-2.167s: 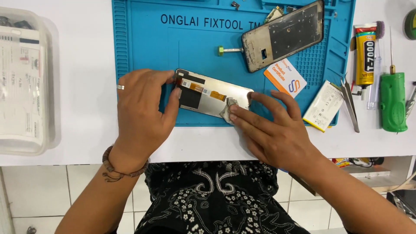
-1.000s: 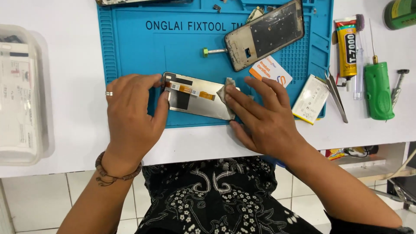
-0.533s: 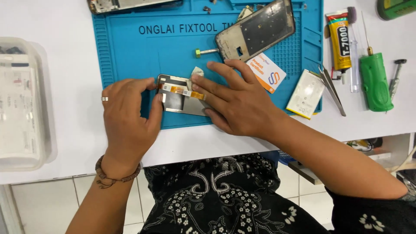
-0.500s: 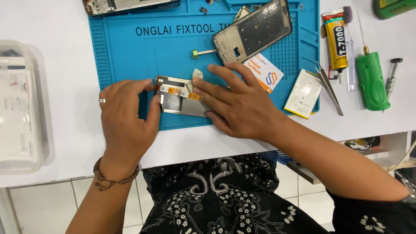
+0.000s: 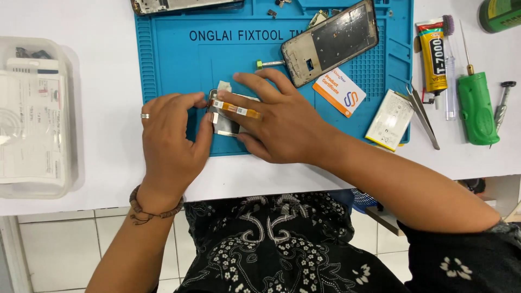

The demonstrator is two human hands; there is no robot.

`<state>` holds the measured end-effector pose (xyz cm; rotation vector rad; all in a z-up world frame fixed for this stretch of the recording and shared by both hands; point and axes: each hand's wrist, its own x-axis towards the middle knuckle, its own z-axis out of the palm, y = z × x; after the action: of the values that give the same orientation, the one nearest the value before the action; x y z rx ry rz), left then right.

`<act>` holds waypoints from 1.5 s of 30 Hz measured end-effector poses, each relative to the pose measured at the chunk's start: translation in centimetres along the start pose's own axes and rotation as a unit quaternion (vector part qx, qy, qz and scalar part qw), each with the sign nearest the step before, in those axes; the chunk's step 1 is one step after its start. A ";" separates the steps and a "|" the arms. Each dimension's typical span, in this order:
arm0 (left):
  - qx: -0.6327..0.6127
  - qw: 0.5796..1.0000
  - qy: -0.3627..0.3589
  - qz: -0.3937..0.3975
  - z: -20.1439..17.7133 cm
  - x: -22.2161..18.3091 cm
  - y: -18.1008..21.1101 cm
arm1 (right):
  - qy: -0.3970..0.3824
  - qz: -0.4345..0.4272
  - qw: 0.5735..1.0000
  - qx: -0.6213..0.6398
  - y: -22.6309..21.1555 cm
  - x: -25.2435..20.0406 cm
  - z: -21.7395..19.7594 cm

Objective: A person is repairing a mobile phone by applying adhesive to the frame and carefully assembling internal parts like the battery and motherboard.

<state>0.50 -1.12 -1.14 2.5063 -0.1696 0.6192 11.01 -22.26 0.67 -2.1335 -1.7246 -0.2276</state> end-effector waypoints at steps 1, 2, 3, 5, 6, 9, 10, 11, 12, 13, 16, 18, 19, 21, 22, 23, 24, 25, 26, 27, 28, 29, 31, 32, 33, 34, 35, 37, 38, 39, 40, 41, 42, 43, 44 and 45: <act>-0.001 1.000 -0.001 -0.004 -0.1 0.0 0.0 | 0.002 -0.004 1.000 0.003 0.1 0.1 0.0; -0.004 1.000 -0.001 -0.009 0.0 0.0 0.1 | 0.002 -0.010 1.000 0.006 0.3 0.2 0.0; -0.005 1.000 0.000 -0.009 0.0 0.1 0.1 | 0.001 -0.010 1.000 0.005 0.4 -0.5 -0.3; -0.007 1.000 -0.008 -0.015 -0.1 -0.1 0.0 | -0.009 0.005 1.000 -0.007 0.3 -2.0 -0.9; -0.008 1.000 -0.008 -0.020 -0.1 -0.2 0.0 | -0.012 0.003 1.000 -0.004 0.0 -3.2 -1.5; -0.016 1.000 -0.015 -0.021 -0.1 -0.2 -0.3 | -0.034 0.058 0.997 -0.026 -0.9 -6.3 -3.1; -0.014 1.000 -0.016 -0.017 -0.1 -0.1 -0.2 | -0.036 0.081 0.996 -0.033 -1.3 -7.4 -3.5; -0.013 1.000 -0.017 -0.013 -0.2 -0.1 -0.2 | -0.038 0.104 0.993 -0.040 -1.7 -8.5 -4.0; -0.014 1.000 -0.017 -0.015 -0.2 -0.1 -0.2 | -0.040 0.103 0.993 -0.040 -2.4 -8.9 -3.8; -0.008 1.000 -0.016 -0.011 -0.1 -0.1 -0.2 | -0.039 0.116 0.991 -0.044 -3.1 -9.3 -3.6; 0.000 1.000 -0.018 -0.005 -0.2 -0.1 -0.1 | -0.036 0.129 0.989 -0.055 -3.4 -9.6 -3.6; 0.000 1.000 -0.021 -0.002 -0.2 0.1 -0.1 | -0.033 0.129 0.989 -0.064 -3.0 -9.3 -3.5; 0.001 1.000 -0.018 0.001 -0.1 0.1 -0.1 | -0.026 0.129 0.989 -0.064 -2.9 -8.9 -3.5; 0.005 1.000 -0.016 0.003 -0.3 -0.2 0.0 | -0.017 0.128 0.990 -0.062 -3.7 -8.7 -3.4; 0.002 1.000 -0.017 -0.002 -0.3 -0.1 0.0 | -0.024 0.117 0.992 -0.052 -3.9 -8.6 -3.3; -0.002 1.000 -0.017 -0.008 -0.3 0.0 0.0 | -0.031 0.105 0.993 -0.042 -4.2 -8.5 -3.3; 0.001 1.000 -0.016 -0.010 -0.3 0.0 -0.1 | -0.031 0.102 0.994 -0.040 -3.5 -8.4 -3.3; 0.000 1.000 -0.018 -0.015 -0.3 -0.1 -0.3 | -0.023 0.105 0.993 -0.056 -2.9 -8.3 -3.2; -0.004 1.000 -0.023 -0.021 -0.1 -0.2 -0.3 | -0.019 0.112 0.991 -0.071 -2.4 -8.3 -3.2; -0.004 0.999 -0.024 -0.024 -0.1 -0.3 -0.1 | -0.021 0.112 0.991 -0.068 -3.0 -8.0 -3.2; -0.010 0.999 -0.021 -0.026 -0.1 -0.2 -0.1 | -0.019 0.109 0.993 -0.052 -3.3 -7.5 -3.1; -0.017 0.999 -0.017 -0.029 -0.1 -0.1 -0.1 | -0.018 0.106 0.994 -0.035 -3.8 -7.0 -3.1; -0.018 0.999 -0.011 -0.035 -0.1 0.2 -0.1 | -0.015 0.090 0.995 -0.032 -3.1 -6.7 -2.8; -0.029 0.999 -0.010 -0.040 0.0 0.1 0.0 | -0.018 0.081 0.996 -0.030 -3.0 -6.8 -2.7; -0.027 0.999 -0.009 -0.040 0.3 0.3 -0.1 | -0.016 0.079 0.996 -0.030 -2.4 -6.2 -2.4; -0.035 0.998 -0.005 -0.048 0.3 0.3 -0.2 | -0.004 0.081 0.996 -0.042 -2.0 -5.6 -2.0; -0.043 0.997 -0.002 -0.056 0.3 0.3 -0.2 | 0.007 0.083 0.995 -0.054 -1.6 -5.0 -1.7; -0.057 0.995 -0.003 -0.077 0.2 0.5 0.0 | 0.017 0.071 0.996 -0.059 -2.0 -4.1 -1.1; -0.072 0.992 -0.004 -0.100 0.1 0.7 0.0 | 0.023 0.058 0.996 -0.063 -2.1 -3.4 -0.8; -0.069 0.993 -0.001 -0.097 -0.3 1.1 -0.1 | 0.028 0.056 0.996 -0.065 -2.0 -3.0 -0.7; -0.057 0.994 0.008 -0.094 -0.6 1.2 0.0 | 0.047 0.044 0.997 -0.043 -2.0 -2.8 -0.7; -0.045 0.995 0.017 -0.091 -0.8 1.3 0.0 | 0.065 0.032 0.997 -0.021 -2.1 -2.5 -0.6; -0.044 0.995 0.019 -0.092 -0.7 1.2 -0.2 | 0.066 0.029 0.997 -0.021 -2.0 -2.7 -0.4; -0.044 0.993 0.017 -0.111 -0.5 1.1 -0.5 | 0.070 0.034 0.997 0.002 -1.9 -2.9 -0.1; -0.045 0.990 0.014 -0.132 -0.4 0.8 -0.7 | 0.074 0.039 0.996 0.025 -2.0 -3.2 0.2; -0.043 0.990 0.014 -0.133 -0.3 0.8 -0.9 | 0.074 0.037 0.996 0.027 -1.9 -3.1 0.4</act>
<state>1.30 -0.15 -0.96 2.3801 0.1453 0.5252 8.45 -24.61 -0.41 -2.0824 -1.5479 -0.3069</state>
